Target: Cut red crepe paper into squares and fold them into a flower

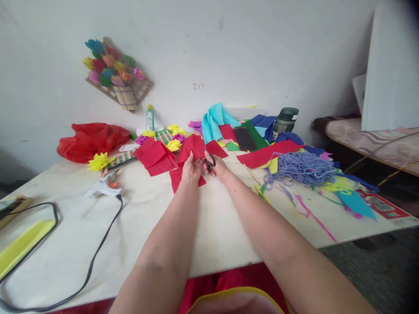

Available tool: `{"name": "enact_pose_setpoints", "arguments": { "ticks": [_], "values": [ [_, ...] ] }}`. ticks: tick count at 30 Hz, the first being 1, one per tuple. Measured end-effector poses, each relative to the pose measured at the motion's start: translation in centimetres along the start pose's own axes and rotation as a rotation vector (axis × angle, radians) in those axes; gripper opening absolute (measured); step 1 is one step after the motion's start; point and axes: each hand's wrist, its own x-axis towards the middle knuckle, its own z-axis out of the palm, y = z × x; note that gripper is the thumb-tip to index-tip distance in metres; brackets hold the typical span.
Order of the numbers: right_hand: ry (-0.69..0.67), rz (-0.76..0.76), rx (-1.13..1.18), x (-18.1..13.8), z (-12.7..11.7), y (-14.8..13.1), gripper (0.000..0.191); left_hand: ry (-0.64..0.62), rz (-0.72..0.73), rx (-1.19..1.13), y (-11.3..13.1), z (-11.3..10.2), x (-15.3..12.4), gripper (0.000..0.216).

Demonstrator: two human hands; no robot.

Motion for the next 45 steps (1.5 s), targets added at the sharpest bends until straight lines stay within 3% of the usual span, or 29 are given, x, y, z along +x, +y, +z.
{"name": "enact_pose_setpoints", "arguments": {
  "ticks": [39, 45],
  "values": [
    [0.15, -0.022, 0.087, 0.0, 0.86, -0.48, 0.037, 0.035, 0.018, 0.01, 0.01, 0.05, -0.11, 0.02],
    [0.079, -0.022, 0.098, -0.15, 0.56, -0.42, 0.041, 0.03, 0.016, -0.005, 0.03, 0.07, -0.17, 0.019]
  ]
}}
